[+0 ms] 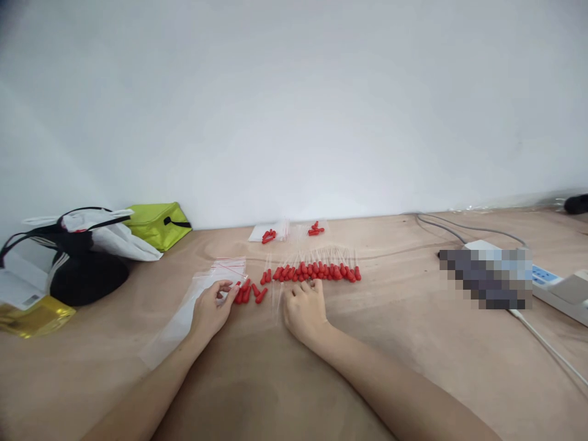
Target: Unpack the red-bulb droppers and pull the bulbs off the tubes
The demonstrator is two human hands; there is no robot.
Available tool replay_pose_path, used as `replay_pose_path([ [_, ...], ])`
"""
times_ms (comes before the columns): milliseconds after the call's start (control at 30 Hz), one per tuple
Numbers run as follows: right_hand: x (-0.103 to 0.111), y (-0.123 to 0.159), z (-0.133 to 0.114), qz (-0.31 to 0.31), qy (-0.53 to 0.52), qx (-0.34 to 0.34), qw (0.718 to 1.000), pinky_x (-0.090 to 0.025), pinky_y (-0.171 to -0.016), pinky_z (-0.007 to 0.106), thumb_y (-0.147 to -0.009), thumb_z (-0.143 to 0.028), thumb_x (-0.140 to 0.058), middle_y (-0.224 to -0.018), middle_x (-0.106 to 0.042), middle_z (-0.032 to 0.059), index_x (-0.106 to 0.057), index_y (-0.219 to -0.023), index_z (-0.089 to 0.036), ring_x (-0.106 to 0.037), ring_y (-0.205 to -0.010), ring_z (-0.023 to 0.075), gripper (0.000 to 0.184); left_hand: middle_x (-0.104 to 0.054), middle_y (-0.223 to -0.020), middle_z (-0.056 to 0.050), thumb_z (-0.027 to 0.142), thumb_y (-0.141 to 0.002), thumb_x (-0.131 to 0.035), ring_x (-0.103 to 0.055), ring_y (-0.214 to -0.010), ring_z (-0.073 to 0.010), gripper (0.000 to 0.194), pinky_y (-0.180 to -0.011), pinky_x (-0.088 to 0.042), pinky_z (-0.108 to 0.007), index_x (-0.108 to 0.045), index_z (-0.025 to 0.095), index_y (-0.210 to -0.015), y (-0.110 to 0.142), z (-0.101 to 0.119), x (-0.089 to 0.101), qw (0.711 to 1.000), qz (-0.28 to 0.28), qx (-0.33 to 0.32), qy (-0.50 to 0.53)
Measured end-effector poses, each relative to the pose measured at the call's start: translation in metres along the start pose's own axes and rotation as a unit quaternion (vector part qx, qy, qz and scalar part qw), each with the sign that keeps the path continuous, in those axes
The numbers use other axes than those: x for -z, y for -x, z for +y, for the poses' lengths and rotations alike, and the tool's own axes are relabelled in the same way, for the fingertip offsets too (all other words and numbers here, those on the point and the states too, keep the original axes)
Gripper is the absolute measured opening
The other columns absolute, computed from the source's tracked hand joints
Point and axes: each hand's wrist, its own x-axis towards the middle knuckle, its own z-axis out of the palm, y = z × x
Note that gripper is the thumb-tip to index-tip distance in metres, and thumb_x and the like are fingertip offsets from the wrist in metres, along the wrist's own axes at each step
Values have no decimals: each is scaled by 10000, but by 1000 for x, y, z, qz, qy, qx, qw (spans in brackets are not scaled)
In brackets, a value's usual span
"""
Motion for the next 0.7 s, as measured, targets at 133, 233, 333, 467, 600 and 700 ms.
replay_pose_path([
  [133, -1, 3, -12, -24, -25, 11, 999, -224, -720, 362, -808, -358, -468, -748, -614, 60, -581, -765, -164, -514, -746, 183, 229, -646, -827, -29, 389, -782, -460, -565, -743, -194, 229, -672, -416, -308, -572, 197, -840, 1, 1, 0, 1000, 6, -23, -20],
  [233, 4, 4, -14, -26, -39, 8, 999, -227, -732, 368, -822, -462, -426, -757, -610, 57, -578, -775, -169, -511, -766, 189, 333, -633, -863, -35, 379, -790, -462, -559, -775, -202, 216, -683, -407, -314, -580, 203, -831, 2, 2, 1, 998, 12, -49, -36],
  [333, 10, 9, 0, 8, -51, -12, 999, -228, -715, 356, -841, -436, -403, -785, -619, 56, -595, -807, -181, -510, -770, 184, 321, -622, -868, -37, 371, -792, -472, -552, -803, -213, 202, -674, -392, -314, -591, 212, -827, 5, 4, 2, 996, 9, -68, -53],
  [467, 17, 26, 37, 64, -55, -59, 995, -237, -701, 334, -845, -380, -416, -759, -635, 52, -605, -853, -179, -527, -737, 173, 276, -613, -871, -44, 355, -788, -488, -534, -837, -226, 183, -690, -372, -322, -605, 219, -825, 6, 11, 6, 994, 23, -86, -67],
  [600, 19, 41, 63, 38, -71, -136, 987, -251, -638, 307, -816, -421, -454, -603, -608, 0, -611, -803, -201, -544, -634, 165, 271, -600, -913, -45, 376, -777, -498, -513, -883, -237, 192, -731, -362, -354, -628, 234, -767, -6, 25, 5, 993, -11, -87, -80],
  [700, 16, 40, 62, 19, -101, -185, 977, -246, -592, 287, -782, -456, -492, -550, -596, -21, -626, -789, -228, -550, -579, 158, 264, -587, -981, -62, 428, -759, -496, -483, -958, -272, 247, -778, -349, -406, -645, 235, -718, -22, 37, -1, 992, -65, -43, -100],
])
